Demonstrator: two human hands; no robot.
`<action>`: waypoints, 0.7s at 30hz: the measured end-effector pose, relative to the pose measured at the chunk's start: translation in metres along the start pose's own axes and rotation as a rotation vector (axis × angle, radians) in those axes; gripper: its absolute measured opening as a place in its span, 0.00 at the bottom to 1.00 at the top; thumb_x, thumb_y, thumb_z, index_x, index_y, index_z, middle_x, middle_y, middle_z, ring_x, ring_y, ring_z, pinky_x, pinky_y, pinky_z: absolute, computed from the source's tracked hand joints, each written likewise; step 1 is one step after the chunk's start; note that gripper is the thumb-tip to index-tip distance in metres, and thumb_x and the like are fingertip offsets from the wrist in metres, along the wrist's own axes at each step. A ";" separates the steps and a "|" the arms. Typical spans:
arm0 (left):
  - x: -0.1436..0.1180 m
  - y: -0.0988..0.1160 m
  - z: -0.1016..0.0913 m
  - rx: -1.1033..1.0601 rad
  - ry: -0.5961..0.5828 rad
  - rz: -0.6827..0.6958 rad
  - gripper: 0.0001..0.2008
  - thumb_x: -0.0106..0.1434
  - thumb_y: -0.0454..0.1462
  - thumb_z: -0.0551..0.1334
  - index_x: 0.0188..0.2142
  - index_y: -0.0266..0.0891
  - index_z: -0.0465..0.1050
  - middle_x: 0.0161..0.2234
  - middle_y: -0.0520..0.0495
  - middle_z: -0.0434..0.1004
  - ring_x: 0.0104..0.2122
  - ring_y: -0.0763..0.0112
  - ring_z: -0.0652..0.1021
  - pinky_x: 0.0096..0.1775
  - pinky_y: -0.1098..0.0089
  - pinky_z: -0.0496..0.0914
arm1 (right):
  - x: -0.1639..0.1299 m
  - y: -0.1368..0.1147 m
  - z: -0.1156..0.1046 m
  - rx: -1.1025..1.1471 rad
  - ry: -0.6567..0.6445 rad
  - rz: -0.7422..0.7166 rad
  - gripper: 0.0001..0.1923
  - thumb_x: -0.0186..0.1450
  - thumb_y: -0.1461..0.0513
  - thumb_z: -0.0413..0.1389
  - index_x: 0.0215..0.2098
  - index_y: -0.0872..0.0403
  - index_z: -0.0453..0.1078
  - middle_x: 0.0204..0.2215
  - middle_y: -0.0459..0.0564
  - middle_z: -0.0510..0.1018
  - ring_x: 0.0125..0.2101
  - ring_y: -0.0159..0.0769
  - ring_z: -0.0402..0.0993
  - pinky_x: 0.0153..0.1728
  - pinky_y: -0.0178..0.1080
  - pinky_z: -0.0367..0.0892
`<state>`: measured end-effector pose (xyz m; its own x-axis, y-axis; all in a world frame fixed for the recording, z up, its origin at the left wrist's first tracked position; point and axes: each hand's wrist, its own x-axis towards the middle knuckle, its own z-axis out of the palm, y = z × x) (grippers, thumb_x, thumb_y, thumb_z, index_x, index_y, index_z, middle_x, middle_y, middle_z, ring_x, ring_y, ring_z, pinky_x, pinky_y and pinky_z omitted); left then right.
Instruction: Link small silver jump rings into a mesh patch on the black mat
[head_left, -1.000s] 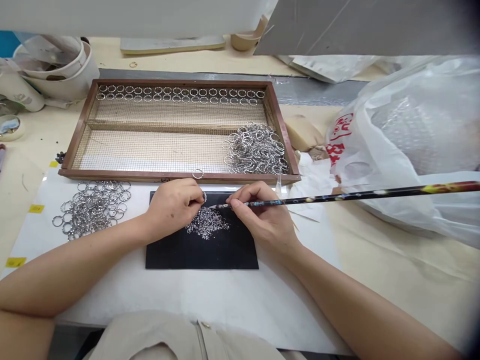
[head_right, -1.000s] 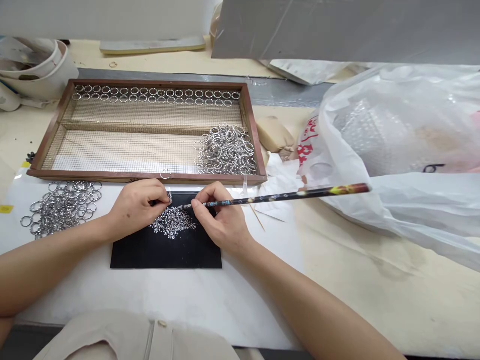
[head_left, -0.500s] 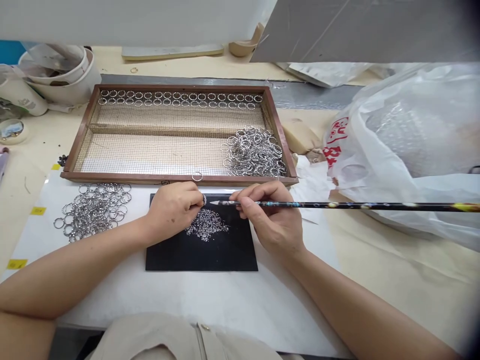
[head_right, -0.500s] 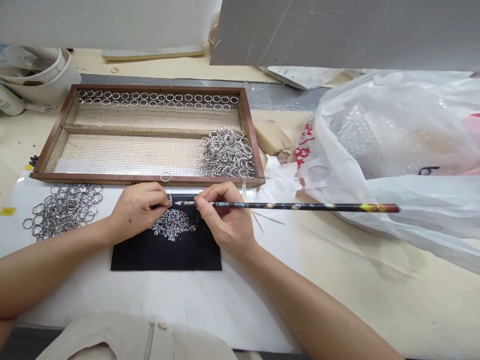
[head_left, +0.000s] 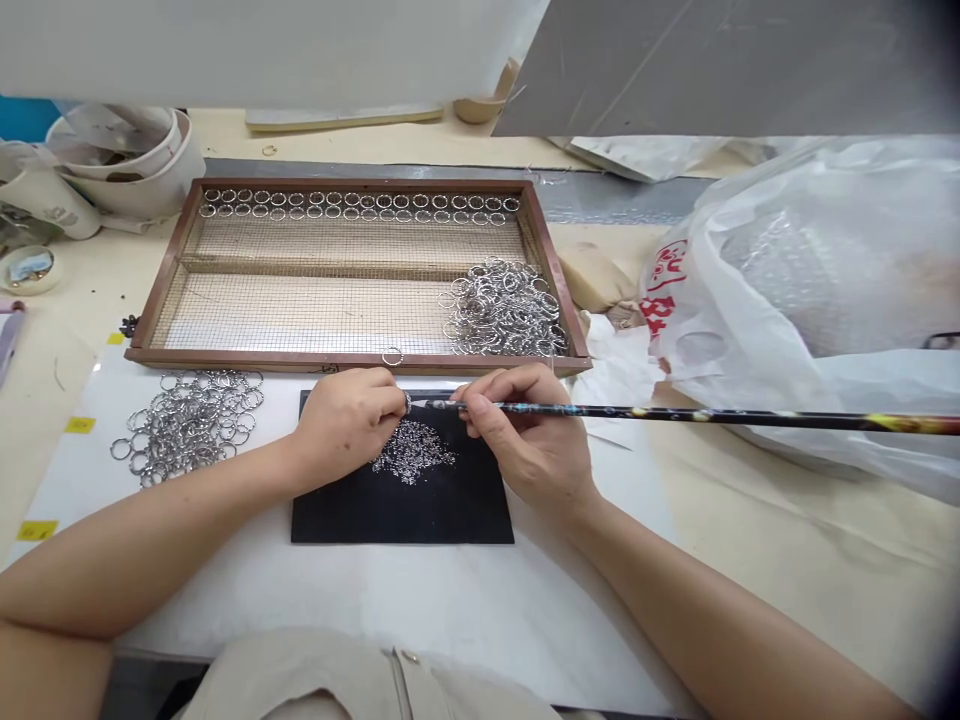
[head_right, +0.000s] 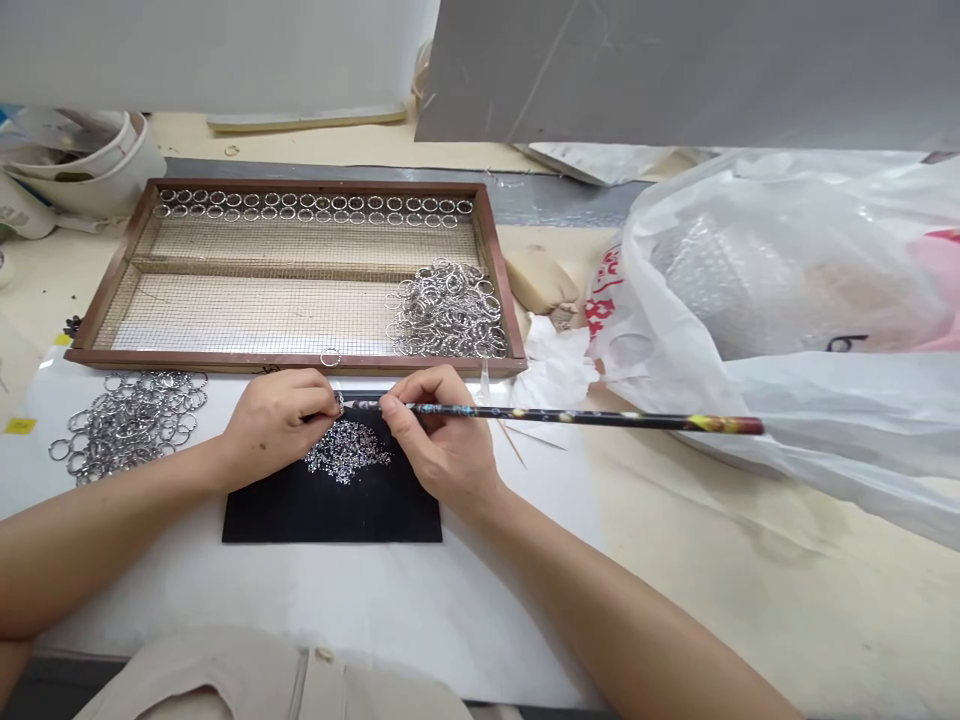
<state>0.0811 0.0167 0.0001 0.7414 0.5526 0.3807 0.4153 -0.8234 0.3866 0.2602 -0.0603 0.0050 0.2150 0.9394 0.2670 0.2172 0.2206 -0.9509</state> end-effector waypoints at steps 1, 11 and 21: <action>0.000 0.000 0.000 0.002 0.000 0.002 0.09 0.59 0.29 0.58 0.23 0.37 0.72 0.25 0.52 0.74 0.26 0.74 0.74 0.26 0.74 0.63 | 0.000 0.000 0.000 -0.007 -0.001 -0.005 0.07 0.62 0.63 0.55 0.29 0.50 0.60 0.23 0.42 0.69 0.27 0.33 0.71 0.28 0.39 0.68; -0.001 -0.001 0.001 0.014 0.014 0.010 0.09 0.59 0.29 0.58 0.23 0.37 0.72 0.24 0.52 0.74 0.26 0.74 0.74 0.26 0.73 0.63 | 0.000 0.001 0.001 -0.025 -0.001 0.000 0.07 0.62 0.63 0.55 0.29 0.50 0.60 0.24 0.43 0.70 0.28 0.33 0.71 0.29 0.40 0.69; -0.001 0.000 0.001 0.007 0.006 0.008 0.10 0.59 0.30 0.57 0.23 0.37 0.72 0.24 0.51 0.74 0.26 0.74 0.74 0.26 0.74 0.63 | 0.000 0.001 0.000 -0.049 -0.003 -0.022 0.07 0.63 0.63 0.55 0.29 0.50 0.60 0.24 0.43 0.70 0.29 0.34 0.71 0.31 0.41 0.69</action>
<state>0.0807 0.0164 -0.0008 0.7412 0.5472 0.3889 0.4134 -0.8285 0.3777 0.2602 -0.0604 0.0039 0.2066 0.9354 0.2869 0.2680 0.2279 -0.9361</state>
